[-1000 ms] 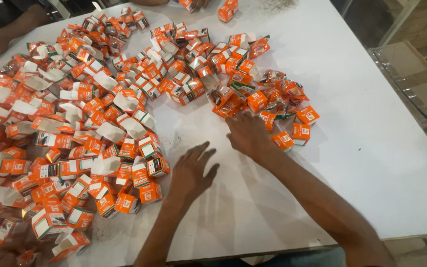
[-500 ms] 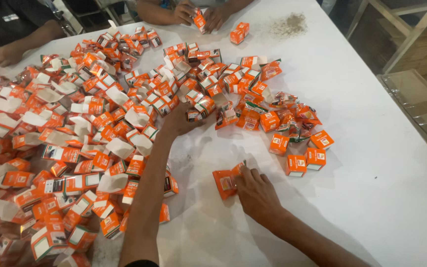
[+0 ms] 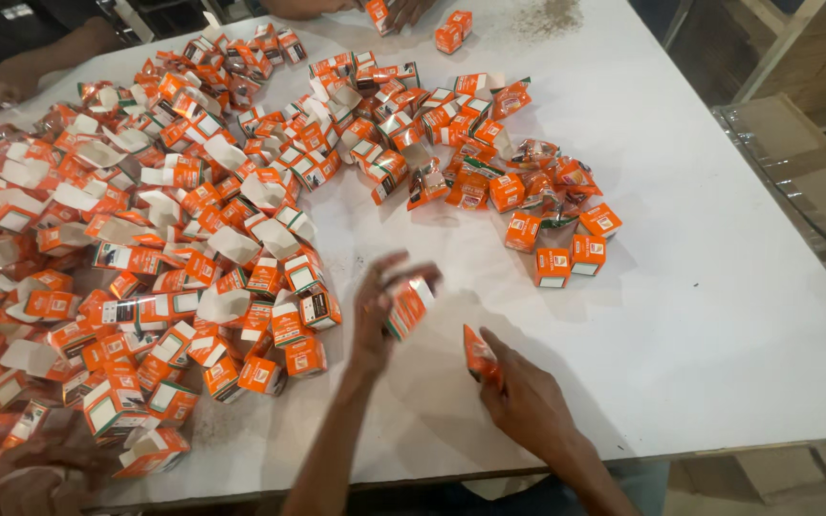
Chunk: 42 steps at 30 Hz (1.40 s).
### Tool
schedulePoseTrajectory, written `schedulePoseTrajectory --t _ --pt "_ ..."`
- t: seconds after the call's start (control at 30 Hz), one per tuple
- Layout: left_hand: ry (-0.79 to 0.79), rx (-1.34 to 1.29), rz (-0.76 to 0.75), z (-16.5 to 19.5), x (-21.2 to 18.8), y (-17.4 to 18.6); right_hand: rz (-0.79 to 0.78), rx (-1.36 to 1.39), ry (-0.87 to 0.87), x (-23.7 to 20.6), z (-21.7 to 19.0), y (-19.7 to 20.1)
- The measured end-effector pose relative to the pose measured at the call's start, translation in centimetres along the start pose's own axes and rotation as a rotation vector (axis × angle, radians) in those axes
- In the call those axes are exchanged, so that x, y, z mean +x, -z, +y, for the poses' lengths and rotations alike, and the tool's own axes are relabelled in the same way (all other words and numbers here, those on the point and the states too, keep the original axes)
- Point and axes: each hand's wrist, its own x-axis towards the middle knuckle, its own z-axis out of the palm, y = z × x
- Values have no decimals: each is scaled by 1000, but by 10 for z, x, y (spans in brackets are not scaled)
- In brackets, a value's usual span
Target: The person picks up small orange product boxes from a large pile on the table, opens a box, places a plastic-wrapped item inside, and closes the box, setting it with other packed boxes. They repeat this packing cycle continuously while other workers handle boxes across the table.
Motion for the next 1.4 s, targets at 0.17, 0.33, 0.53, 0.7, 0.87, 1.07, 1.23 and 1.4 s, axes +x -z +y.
schedulePoseTrajectory --t 0.17,0.33,0.53,0.7,0.87,1.07,1.23,1.4 --pt "-10 370 1 -21 -93 -68 -1 1188 -228 -32 25 -19" --pt "164 646 -200 8 -110 -66 139 1289 -347 -64 34 -26" --pt "336 654 -239 24 -107 -54 237 1146 -192 -71 30 -1" --pt "56 774 -255 4 -113 -66 215 1039 -182 -65 39 -8" --pt "172 767 83 -20 -123 -81 182 1184 -123 -71 30 -13" --pt "196 609 128 -29 -125 -68 115 890 73 -83 -2 12" --pt "73 808 -26 -32 -128 -61 345 123 235 -64 -12 -3" --pt "51 781 -54 -35 -130 -58 424 -191 336 -53 -14 1"
